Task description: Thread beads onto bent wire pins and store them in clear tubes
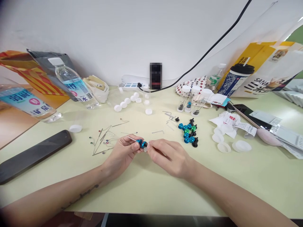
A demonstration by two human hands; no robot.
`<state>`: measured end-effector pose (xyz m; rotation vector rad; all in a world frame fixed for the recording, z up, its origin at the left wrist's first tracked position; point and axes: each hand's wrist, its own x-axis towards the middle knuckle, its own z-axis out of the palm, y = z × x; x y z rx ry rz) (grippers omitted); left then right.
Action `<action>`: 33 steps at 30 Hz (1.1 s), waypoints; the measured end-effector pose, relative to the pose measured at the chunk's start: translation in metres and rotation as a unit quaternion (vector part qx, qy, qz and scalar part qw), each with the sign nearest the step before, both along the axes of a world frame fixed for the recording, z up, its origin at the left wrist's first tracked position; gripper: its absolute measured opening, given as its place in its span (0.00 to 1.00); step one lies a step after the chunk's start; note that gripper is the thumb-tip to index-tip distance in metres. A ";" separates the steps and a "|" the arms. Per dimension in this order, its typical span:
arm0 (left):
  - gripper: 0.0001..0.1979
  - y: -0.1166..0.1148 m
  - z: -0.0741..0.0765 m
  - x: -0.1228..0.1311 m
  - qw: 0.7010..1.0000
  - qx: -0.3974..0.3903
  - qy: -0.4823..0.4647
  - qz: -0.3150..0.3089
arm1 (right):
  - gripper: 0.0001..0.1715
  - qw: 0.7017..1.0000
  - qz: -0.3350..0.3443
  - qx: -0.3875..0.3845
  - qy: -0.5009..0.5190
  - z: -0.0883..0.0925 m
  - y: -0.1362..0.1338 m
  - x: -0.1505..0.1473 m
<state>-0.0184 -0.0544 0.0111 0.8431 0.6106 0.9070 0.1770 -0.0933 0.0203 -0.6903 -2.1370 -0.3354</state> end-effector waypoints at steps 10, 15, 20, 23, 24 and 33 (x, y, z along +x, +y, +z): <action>0.05 0.001 0.003 0.000 1.000 0.021 0.015 0.007 | 0.23 0.997 -0.002 -0.053 0.054 -0.020 0.001 0.006; 0.06 0.001 0.006 0.000 0.999 0.038 0.024 0.017 | 0.25 0.991 0.013 -0.080 0.102 -0.027 0.003 0.003; 0.07 0.002 0.005 -0.001 0.997 0.052 0.044 0.023 | 0.20 0.984 0.026 -0.106 0.145 -0.015 0.003 -0.003; 0.07 0.002 0.005 -0.002 0.996 0.063 0.052 0.026 | 0.18 0.983 0.016 -0.103 0.150 -0.008 0.003 -0.006; 0.07 0.002 0.006 -0.003 0.996 0.066 0.053 0.026 | 0.18 0.984 0.015 -0.101 0.148 -0.007 0.002 -0.007; 0.08 0.002 0.008 -0.004 0.993 0.097 0.063 0.022 | 0.11 0.964 0.036 -0.165 0.207 -0.006 0.002 -0.011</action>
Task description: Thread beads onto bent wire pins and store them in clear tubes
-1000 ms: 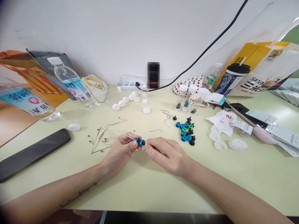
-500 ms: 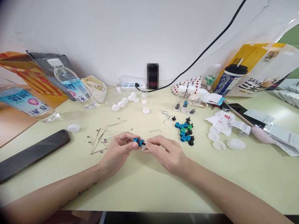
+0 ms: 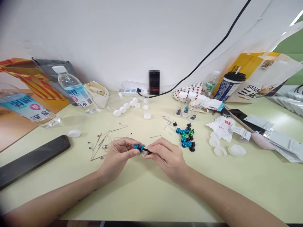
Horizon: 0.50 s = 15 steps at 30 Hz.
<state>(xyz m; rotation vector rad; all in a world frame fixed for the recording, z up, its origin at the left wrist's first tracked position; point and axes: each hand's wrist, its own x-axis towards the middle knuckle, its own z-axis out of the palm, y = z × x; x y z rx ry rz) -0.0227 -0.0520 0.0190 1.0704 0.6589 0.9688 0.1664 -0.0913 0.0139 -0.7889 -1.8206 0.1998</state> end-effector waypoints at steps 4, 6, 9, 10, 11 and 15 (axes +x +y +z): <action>0.09 0.002 -0.001 -0.002 1.000 0.020 0.022 0.002 | 0.08 0.997 0.015 -0.059 0.049 -0.002 0.000 -0.003; 0.08 0.003 -0.001 -0.002 0.999 0.029 0.029 0.003 | 0.08 0.994 0.018 -0.079 0.067 -0.003 0.000 -0.003; 0.07 0.003 0.001 -0.002 0.999 0.035 0.030 0.005 | 0.08 0.990 0.024 -0.103 0.088 -0.004 0.000 -0.004; 0.07 0.003 0.001 -0.002 0.999 0.036 0.030 0.006 | 0.08 0.988 0.027 -0.113 0.098 -0.004 0.000 -0.005; 0.07 0.003 0.002 -0.002 0.999 0.038 0.031 0.007 | 0.08 0.985 0.032 -0.125 0.111 -0.004 -0.001 -0.005; 0.07 0.003 0.002 -0.002 0.998 0.049 0.038 0.010 | 0.08 0.956 0.066 -0.206 0.200 -0.006 -0.002 -0.009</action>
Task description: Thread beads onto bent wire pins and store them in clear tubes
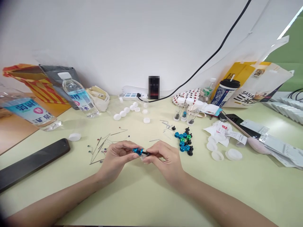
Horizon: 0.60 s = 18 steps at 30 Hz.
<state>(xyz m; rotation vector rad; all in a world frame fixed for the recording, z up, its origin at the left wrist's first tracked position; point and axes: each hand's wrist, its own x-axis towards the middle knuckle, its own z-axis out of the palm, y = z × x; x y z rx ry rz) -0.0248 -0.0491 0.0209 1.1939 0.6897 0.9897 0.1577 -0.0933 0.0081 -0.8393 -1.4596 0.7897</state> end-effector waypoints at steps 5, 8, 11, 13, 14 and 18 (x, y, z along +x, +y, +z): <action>0.08 0.000 -0.001 0.000 1.000 0.009 0.012 0.011 | 0.07 0.993 0.019 -0.086 0.080 -0.001 0.001 -0.003; 0.08 0.002 -0.001 0.000 1.000 0.019 0.015 0.010 | 0.07 0.988 0.024 -0.120 0.099 0.002 0.001 -0.003; 0.08 0.002 0.000 0.000 1.000 0.023 0.013 0.006 | 0.08 0.984 0.025 -0.144 0.106 0.003 0.002 -0.003; 0.08 0.003 0.001 0.000 0.999 0.027 0.016 0.008 | 0.09 0.982 0.021 -0.159 0.102 0.004 0.003 -0.002; 0.08 0.003 0.001 0.000 0.999 0.029 0.017 0.010 | 0.10 0.981 0.020 -0.166 0.101 0.004 0.003 -0.002; 0.08 0.003 0.001 0.000 0.999 0.032 0.019 0.013 | 0.11 0.977 0.021 -0.184 0.102 0.006 0.004 -0.001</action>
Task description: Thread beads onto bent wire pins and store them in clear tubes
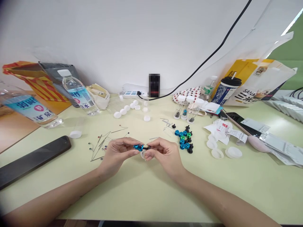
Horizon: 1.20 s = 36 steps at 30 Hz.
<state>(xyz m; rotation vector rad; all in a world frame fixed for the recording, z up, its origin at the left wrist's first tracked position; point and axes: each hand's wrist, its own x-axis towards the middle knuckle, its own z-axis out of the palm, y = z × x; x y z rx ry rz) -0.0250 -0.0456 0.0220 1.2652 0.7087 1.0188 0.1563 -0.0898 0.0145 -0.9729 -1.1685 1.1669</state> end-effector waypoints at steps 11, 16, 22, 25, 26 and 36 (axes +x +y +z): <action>0.08 -0.001 0.001 0.000 0.999 0.032 0.020 0.004 | 0.15 0.999 0.017 -0.034 0.022 0.000 0.001 0.001; 0.08 0.000 0.002 0.000 0.998 0.059 0.022 -0.001 | 0.13 0.998 0.042 -0.044 0.028 0.002 0.001 0.001; 0.09 0.000 0.002 0.001 0.997 0.071 0.023 -0.010 | 0.13 0.995 0.075 -0.058 0.038 0.001 0.002 0.003; 0.09 -0.001 0.001 0.002 0.998 0.051 0.020 -0.010 | 0.13 0.994 0.084 -0.063 0.038 0.001 0.002 0.003; 0.08 -0.001 0.001 0.002 0.999 0.042 0.017 -0.009 | 0.13 0.994 0.086 -0.061 0.037 0.001 0.002 0.003; 0.09 -0.001 -0.002 0.006 0.999 -0.047 0.006 0.002 | 0.12 0.997 0.070 -0.023 -0.003 0.006 -0.003 -0.001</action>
